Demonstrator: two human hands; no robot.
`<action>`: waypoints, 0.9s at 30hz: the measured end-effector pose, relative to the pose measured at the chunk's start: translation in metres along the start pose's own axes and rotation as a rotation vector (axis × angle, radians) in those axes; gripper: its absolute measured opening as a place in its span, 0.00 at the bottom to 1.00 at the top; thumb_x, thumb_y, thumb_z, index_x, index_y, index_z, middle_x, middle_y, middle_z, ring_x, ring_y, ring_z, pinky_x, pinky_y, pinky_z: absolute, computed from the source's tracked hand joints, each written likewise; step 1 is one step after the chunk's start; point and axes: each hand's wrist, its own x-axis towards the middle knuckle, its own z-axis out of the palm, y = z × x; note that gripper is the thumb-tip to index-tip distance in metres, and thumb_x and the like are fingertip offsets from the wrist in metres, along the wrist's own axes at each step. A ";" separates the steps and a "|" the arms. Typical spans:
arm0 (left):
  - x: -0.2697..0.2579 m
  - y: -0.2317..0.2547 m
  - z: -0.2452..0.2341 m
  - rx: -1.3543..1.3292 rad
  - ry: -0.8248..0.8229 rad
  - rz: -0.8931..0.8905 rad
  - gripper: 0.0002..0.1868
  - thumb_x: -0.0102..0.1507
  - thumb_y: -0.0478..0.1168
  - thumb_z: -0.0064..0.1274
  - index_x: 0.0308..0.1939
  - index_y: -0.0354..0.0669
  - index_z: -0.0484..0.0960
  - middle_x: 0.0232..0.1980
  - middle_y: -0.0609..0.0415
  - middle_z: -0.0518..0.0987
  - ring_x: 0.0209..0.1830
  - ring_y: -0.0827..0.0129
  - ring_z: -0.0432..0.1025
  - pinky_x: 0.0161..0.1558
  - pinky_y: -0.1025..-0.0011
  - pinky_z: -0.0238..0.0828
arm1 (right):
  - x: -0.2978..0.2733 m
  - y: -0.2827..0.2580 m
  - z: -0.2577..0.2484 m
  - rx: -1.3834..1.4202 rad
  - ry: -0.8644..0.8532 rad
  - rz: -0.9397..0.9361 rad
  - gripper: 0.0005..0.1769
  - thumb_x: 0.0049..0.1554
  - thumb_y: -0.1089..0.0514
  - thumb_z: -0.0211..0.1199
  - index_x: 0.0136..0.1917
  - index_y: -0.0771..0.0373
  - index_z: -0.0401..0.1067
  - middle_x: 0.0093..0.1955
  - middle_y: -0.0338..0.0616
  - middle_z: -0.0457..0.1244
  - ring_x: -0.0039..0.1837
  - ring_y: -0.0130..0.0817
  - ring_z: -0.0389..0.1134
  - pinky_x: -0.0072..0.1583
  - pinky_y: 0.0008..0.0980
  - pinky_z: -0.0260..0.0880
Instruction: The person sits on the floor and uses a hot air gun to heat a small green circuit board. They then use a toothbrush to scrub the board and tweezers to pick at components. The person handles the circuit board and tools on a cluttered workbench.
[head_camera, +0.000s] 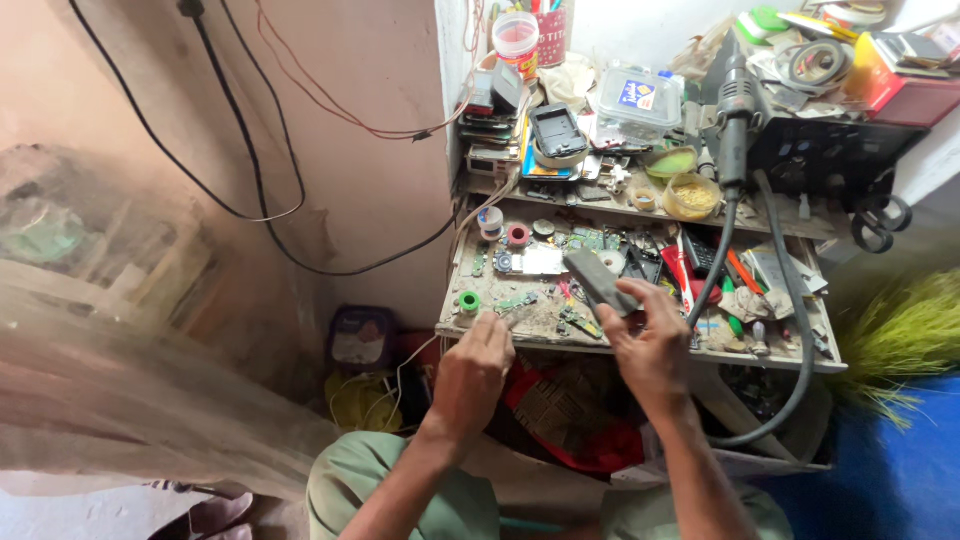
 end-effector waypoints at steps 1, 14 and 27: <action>0.001 0.000 0.003 0.030 -0.077 0.034 0.10 0.66 0.32 0.52 0.47 0.27 0.80 0.51 0.34 0.81 0.43 0.54 0.81 0.44 0.67 0.81 | -0.001 0.000 -0.009 -0.026 0.025 0.029 0.19 0.56 0.57 0.70 0.59 0.66 0.74 0.57 0.54 0.68 0.51 0.39 0.71 0.50 0.35 0.74; -0.009 0.005 -0.032 -0.326 0.000 -0.290 0.10 0.64 0.35 0.55 0.48 0.33 0.82 0.47 0.41 0.83 0.40 0.49 0.81 0.43 0.62 0.80 | -0.040 0.016 -0.053 0.142 0.053 0.250 0.18 0.59 0.63 0.68 0.62 0.66 0.73 0.49 0.41 0.66 0.42 0.19 0.62 0.46 0.22 0.65; -0.014 -0.032 -0.051 0.217 -0.228 -0.381 0.07 0.62 0.39 0.57 0.40 0.39 0.83 0.31 0.50 0.77 0.28 0.59 0.78 0.29 0.62 0.74 | -0.097 0.045 -0.065 0.302 0.055 0.352 0.20 0.57 0.69 0.65 0.63 0.69 0.71 0.67 0.42 0.66 0.48 0.15 0.61 0.48 0.16 0.62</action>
